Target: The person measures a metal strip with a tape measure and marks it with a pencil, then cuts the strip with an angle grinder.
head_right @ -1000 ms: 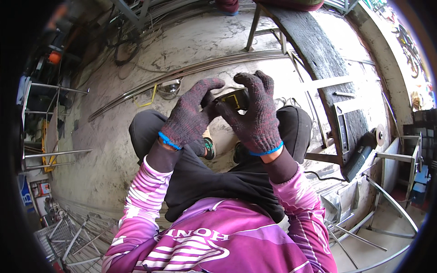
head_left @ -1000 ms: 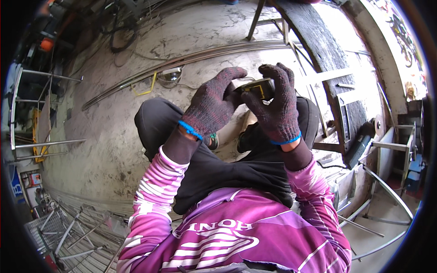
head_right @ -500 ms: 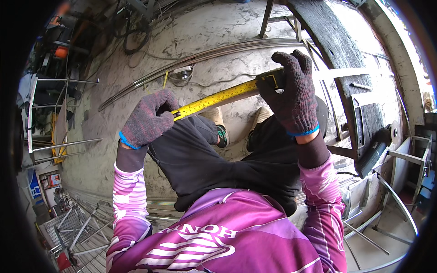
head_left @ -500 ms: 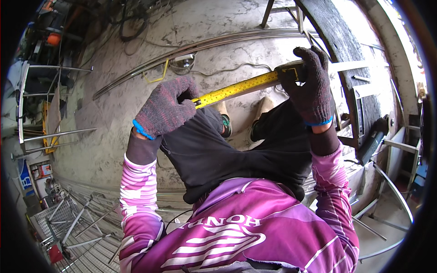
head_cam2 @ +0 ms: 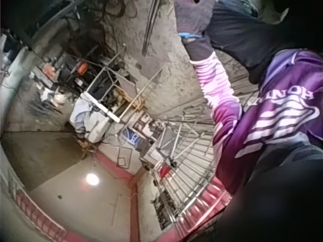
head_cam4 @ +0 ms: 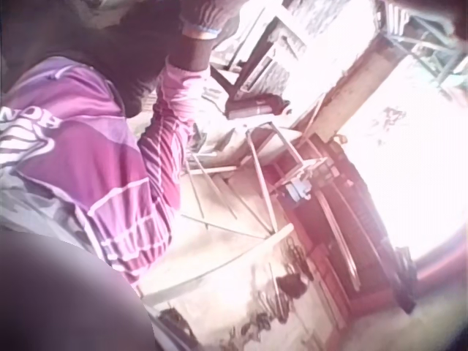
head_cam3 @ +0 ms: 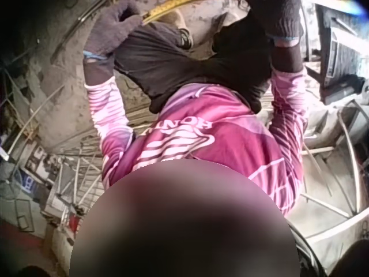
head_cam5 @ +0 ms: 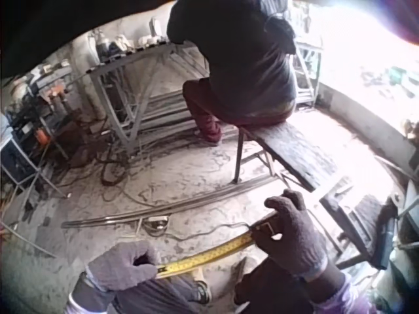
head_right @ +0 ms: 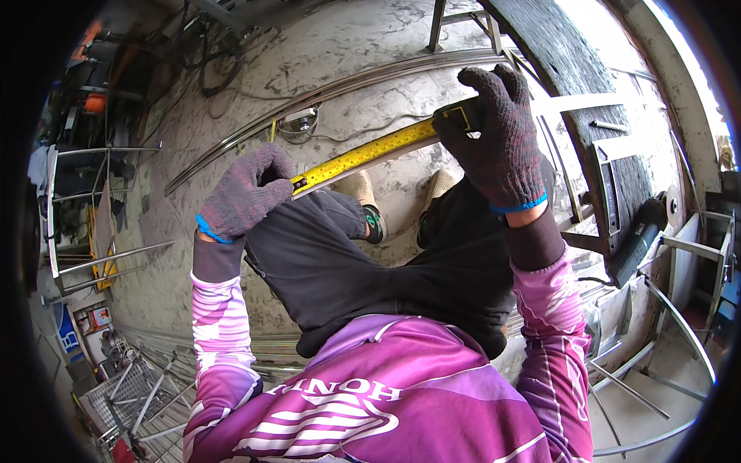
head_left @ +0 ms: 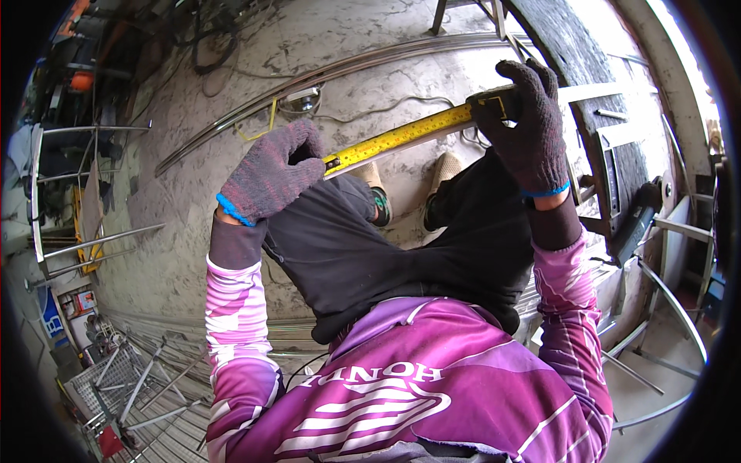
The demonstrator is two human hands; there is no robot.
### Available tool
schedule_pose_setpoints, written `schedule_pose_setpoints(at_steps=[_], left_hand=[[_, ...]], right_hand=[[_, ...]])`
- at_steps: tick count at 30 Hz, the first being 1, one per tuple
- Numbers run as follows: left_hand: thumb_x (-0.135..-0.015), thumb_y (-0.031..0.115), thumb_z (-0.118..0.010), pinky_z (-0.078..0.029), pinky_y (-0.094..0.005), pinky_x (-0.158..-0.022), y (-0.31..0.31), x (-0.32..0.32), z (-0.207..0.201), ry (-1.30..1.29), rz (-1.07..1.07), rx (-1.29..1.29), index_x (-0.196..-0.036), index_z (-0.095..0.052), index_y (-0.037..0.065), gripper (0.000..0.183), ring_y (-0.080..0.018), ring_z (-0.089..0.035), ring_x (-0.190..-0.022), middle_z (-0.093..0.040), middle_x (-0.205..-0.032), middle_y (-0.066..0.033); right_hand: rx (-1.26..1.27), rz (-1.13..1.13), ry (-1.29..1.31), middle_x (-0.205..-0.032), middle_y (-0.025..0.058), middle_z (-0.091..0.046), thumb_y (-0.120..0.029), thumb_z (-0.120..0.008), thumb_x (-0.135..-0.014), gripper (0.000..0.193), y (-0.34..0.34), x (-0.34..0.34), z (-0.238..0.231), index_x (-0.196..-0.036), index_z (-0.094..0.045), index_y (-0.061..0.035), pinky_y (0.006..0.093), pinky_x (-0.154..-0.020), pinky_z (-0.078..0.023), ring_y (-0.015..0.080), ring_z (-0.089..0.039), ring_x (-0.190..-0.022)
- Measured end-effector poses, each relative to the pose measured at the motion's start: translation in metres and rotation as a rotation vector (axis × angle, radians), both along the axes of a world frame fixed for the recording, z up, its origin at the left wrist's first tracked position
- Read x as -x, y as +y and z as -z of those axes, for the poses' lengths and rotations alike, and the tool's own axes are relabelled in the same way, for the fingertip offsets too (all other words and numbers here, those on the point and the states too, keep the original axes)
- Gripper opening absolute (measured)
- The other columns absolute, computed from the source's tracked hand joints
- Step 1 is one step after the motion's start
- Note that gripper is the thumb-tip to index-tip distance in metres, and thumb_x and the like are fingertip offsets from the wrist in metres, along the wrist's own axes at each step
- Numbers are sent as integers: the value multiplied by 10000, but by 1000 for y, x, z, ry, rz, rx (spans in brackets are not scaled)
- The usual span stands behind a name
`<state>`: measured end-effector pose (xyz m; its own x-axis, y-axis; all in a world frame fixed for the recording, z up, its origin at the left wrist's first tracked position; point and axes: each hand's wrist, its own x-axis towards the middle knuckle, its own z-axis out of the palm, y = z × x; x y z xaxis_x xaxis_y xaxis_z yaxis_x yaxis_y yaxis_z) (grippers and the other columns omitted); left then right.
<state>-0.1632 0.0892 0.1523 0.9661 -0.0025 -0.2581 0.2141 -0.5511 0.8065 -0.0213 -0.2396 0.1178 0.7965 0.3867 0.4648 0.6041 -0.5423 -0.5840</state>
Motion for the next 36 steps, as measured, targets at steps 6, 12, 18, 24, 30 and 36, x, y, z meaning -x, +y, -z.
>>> schedule_pose_setpoints(at_steps=[6,12,18,24,30,36], left_hand=[[-820,123,-708,-468,-292,-716,-3,-2,0,-37,14,-70,-928,-622,33,165,-127,-531,-762,-565,-805,-21],[-831,113,-690,-495,-306,-734,-7,-1,5,-90,-20,-118,-960,-627,23,169,-139,-571,-769,-589,-822,-46],[-847,147,-683,-536,-329,-733,-12,0,25,-130,-63,-119,-965,-656,58,150,-190,-663,-748,-676,-811,-101],[-849,125,-691,-520,-330,-675,-17,-2,24,-121,-88,-153,-933,-631,70,117,-163,-639,-701,-632,-752,-67],[-854,111,-668,-526,-371,-697,-28,-13,5,-121,-22,-227,-948,-622,43,125,-261,-660,-707,-630,-768,-143],[-849,127,-674,-521,-486,-729,-57,-44,5,-71,123,-406,-972,-630,32,161,-428,-673,-829,-670,-856,-231]], right_hand=[[-33,-4,17,-1257,225,-575,-151,-870,-777,575,1,0,0,-1282,-609,-68,431,-900,-574,364,-652,-1088],[-30,19,-50,-1226,240,-576,-174,-865,-770,514,1,-2,3,-1226,-647,-79,462,-916,-553,406,-618,-1100],[17,-2,17,-1300,260,-514,-215,-869,-783,566,3,-3,2,-1277,-627,-83,464,-907,-568,408,-631,-1061],[110,-58,-15,-1228,180,-523,-148,-848,-813,558,-24,-26,-4,-1295,-586,-47,370,-807,-602,282,-702,-914],[122,103,-21,-1152,147,-550,-127,-879,-789,556,-86,-75,1,-1269,-606,-60,363,-826,-581,266,-668,-913],[142,87,-75,-1165,154,-561,-138,-885,-785,514,-117,-98,18,-1227,-637,-49,364,-784,-606,296,-701,-933]])
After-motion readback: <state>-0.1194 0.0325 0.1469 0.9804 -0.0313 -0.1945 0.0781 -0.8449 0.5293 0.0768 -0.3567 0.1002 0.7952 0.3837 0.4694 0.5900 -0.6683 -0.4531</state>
